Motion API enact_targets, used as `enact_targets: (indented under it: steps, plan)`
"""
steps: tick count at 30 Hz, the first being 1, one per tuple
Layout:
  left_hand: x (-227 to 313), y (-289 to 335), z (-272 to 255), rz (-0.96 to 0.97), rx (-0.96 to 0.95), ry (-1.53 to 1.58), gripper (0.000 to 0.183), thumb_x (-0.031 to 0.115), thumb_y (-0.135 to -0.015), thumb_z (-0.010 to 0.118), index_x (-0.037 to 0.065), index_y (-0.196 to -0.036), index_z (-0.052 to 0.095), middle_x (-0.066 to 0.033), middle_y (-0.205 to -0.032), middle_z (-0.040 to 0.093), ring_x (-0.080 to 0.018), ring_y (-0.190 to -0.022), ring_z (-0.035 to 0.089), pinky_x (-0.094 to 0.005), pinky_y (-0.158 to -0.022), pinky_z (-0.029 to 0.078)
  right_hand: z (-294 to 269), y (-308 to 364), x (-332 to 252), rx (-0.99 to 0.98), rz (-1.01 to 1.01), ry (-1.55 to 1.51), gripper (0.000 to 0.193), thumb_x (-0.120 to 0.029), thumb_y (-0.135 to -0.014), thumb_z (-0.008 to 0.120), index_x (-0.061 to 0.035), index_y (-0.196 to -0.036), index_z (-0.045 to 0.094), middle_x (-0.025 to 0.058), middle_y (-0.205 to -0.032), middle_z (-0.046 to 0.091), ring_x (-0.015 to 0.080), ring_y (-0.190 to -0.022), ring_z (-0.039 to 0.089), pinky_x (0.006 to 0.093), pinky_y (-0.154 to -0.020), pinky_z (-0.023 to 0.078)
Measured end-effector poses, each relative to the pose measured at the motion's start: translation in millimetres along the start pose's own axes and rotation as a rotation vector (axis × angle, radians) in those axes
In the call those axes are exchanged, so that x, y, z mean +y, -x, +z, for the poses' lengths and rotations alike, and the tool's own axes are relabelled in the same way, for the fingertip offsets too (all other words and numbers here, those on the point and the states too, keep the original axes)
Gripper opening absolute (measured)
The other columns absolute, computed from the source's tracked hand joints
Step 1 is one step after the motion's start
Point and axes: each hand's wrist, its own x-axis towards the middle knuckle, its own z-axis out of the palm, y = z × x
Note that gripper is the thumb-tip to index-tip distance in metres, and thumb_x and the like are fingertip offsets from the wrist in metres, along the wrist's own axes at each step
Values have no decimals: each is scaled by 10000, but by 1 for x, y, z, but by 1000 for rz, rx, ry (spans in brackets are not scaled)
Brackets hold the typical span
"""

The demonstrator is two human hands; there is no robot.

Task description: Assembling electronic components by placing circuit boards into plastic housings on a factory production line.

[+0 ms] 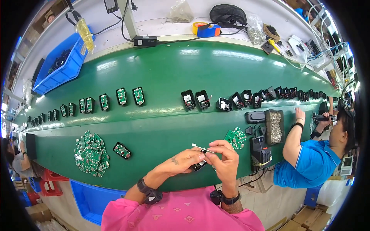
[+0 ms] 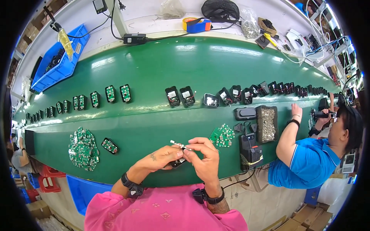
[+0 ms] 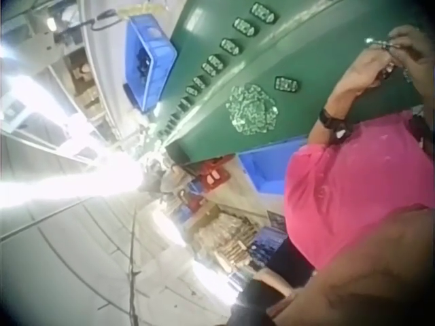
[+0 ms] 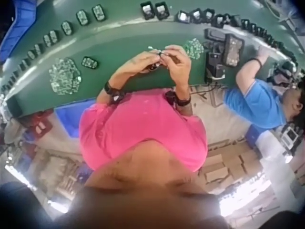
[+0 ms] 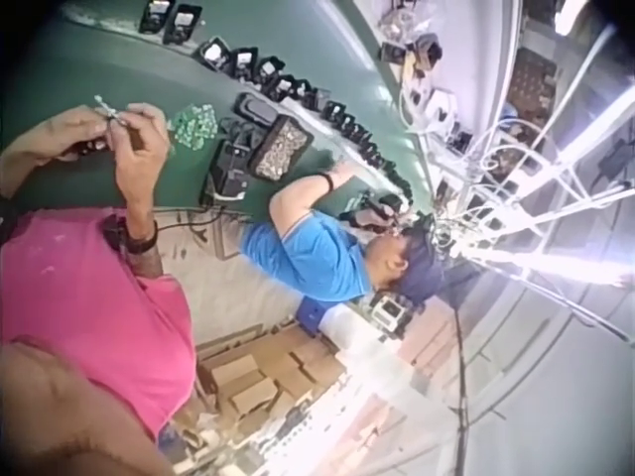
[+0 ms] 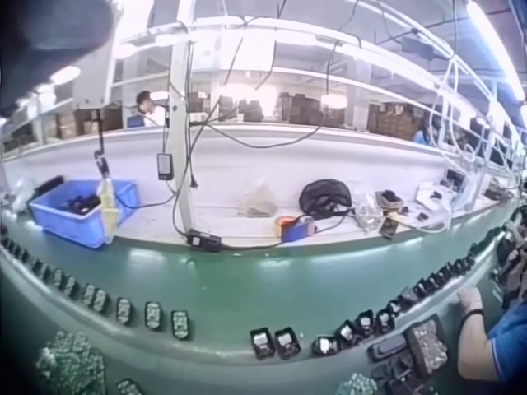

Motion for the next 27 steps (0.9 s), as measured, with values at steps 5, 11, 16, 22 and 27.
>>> enact_targets:
  steps: [5, 11, 16, 22, 27]
  plan:
    - [8, 2, -3, -144, 78, 79, 458, 442, -1035, 519, 18, -1028, 692, 22, -946, 492, -62, -729, 472, -219, -488, 364, -1, 7, 3, 30, 59, -26, 205, 101, -756, 741, 19, -944, 740, 98, -967, 622, 135, -799, 574, 266, -699, 484]
    - [-1, 0, -3, -25, 52, 2, 298, 266, -969, 667, 39, -1154, 612, 35, -814, 496, -61, -602, 444, -233, -496, 370, 0, 5, -14, -52, 0, 200, 186, 25, -802, 742, 1, -985, 758, 57, -670, 619, 112, -591, 558, 263, -525, 407]
    - [5, 5, 6, 100, 198, 227, 716, 77, -814, 797, 22, -1434, 442, -62, -1191, 540, -121, -975, 563, -272, -814, 508, -3, 8, -13, -121, 37, 101, 229, 61, -808, 707, -19, -1016, 759, 76, -728, 655, 139, -653, 628, 277, -569, 475]
    - [8, 8, -6, 154, 164, 273, 634, 31, -811, 787, 0, -1379, 506, -56, -1228, 586, -133, -1101, 581, -281, -940, 514, 1, 7, -7, -143, -101, 272, 308, 88, -807, 686, -77, -1055, 764, 69, -886, 660, 171, -739, 642, 278, -616, 498]
    - [7, 7, -8, 96, 188, 219, 448, 76, -970, 602, 19, -1398, 485, -63, -1223, 589, -125, -1060, 600, -310, -908, 553, -1, 6, -13, -147, -145, 290, 297, 76, -817, 685, -75, -1060, 764, 65, -875, 638, 145, -734, 625, 272, -606, 489]
